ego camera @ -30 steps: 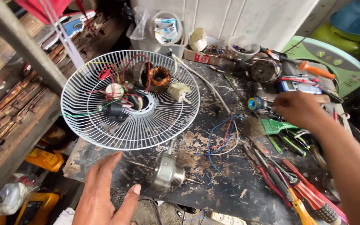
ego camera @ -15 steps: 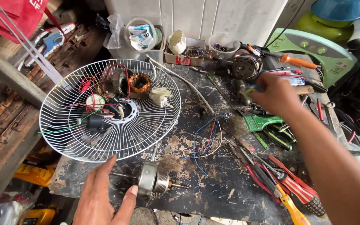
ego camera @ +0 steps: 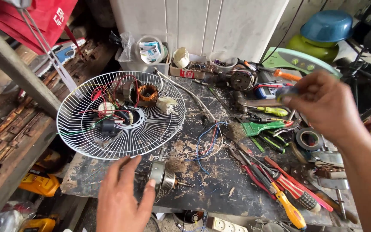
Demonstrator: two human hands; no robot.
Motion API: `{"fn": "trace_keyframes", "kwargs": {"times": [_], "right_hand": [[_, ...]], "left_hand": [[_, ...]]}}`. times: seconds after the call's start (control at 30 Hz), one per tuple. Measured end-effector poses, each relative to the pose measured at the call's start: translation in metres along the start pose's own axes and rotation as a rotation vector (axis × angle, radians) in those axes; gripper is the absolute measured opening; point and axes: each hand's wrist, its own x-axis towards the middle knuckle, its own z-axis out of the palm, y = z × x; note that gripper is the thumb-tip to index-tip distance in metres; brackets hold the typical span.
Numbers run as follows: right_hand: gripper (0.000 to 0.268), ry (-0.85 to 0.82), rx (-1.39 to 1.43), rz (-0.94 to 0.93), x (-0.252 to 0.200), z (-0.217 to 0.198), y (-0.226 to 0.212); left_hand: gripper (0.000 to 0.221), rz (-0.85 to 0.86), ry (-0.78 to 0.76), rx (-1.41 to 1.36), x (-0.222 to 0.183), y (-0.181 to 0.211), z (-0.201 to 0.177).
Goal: Reassembling and repairing the motor components of an electric fan on a workbench using various tools.
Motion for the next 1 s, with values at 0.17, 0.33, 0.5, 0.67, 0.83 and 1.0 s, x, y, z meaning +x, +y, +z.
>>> {"fn": "trace_keyframes", "kwargs": {"times": [0.17,0.33,0.5,0.67,0.83,1.0], "right_hand": [[0.037,0.2,0.101,-0.195,0.014,-0.041,-0.026],[0.046,0.15,0.114,-0.49,-0.021,-0.049,-0.092],[0.034,-0.053,-0.022,-0.468,-0.1,0.022,-0.069],[0.022,-0.215,0.097,-0.575,-0.153,0.083,-0.041],[0.027,-0.247,0.176,-0.639,-0.166,0.109,-0.035],[0.032,-0.257,0.098,-0.539,-0.173,0.109,-0.037]], "left_hand": [[0.058,-0.021,-0.018,-0.135,-0.001,0.022,0.001],[0.047,0.108,0.079,-0.33,-0.008,0.047,-0.003],[0.05,0.15,-0.101,-0.73,-0.023,0.076,-0.008],[0.039,0.461,-0.018,-0.86,-0.031,0.078,-0.005],[0.027,0.472,0.125,-0.886,-0.031,0.069,-0.011],[0.023,0.544,0.238,-0.807,-0.025,0.067,-0.003]]}}
